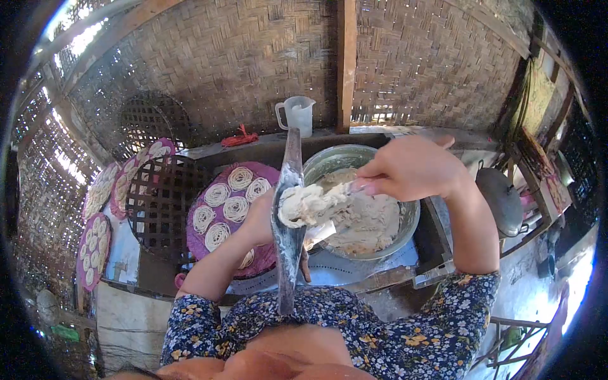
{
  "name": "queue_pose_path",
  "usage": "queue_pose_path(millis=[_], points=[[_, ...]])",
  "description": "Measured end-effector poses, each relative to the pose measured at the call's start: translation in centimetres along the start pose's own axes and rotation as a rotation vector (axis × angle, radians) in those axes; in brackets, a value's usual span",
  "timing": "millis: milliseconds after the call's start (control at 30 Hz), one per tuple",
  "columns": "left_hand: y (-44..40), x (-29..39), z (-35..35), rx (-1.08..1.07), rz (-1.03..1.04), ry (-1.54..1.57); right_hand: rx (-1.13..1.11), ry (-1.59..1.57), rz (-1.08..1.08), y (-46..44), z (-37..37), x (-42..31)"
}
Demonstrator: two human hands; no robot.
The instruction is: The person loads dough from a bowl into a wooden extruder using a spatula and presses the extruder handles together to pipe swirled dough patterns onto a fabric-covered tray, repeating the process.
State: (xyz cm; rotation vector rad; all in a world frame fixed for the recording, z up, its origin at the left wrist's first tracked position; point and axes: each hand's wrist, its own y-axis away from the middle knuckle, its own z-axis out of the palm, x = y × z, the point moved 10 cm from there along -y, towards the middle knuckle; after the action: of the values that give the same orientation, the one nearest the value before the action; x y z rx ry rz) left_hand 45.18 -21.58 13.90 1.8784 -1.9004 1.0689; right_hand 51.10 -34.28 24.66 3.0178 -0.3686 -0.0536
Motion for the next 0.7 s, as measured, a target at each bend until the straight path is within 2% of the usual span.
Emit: queue_pose_path(millis=[67,200,367,467,500,600,667,700], points=[[-0.1,-0.3,0.3,-0.017,-0.062,0.096,-0.044,0.208,0.023,-0.7,-0.6,-2.2],[-0.5,-1.8,1.0,0.043,-0.075,0.041,0.145,0.444,-0.102,-1.9,0.2,-6.5],[-0.8,-4.3,1.3,0.125,-0.067,0.136,0.431,0.851,-0.288,-2.0,2.2,-11.8],[-1.0,-5.1,0.9,0.099,-0.095,0.127,0.653,0.919,-0.609,-0.4,3.1,-12.8],[-1.0,-5.3,0.8,0.082,-0.107,0.110,0.748,0.879,-0.631,0.2,2.0,-12.3],[-1.0,-7.3,0.5,0.062,-0.134,0.060,0.840,0.663,-0.475,3.1,-3.0,-10.0],[-1.3,-7.5,0.2,0.123,-0.037,0.106,0.987,0.610,-0.273,6.0,-7.3,-8.6],[-1.3,-7.0,0.0,0.148,0.011,0.129,0.991,0.605,-0.278,5.9,-7.5,-8.7]])
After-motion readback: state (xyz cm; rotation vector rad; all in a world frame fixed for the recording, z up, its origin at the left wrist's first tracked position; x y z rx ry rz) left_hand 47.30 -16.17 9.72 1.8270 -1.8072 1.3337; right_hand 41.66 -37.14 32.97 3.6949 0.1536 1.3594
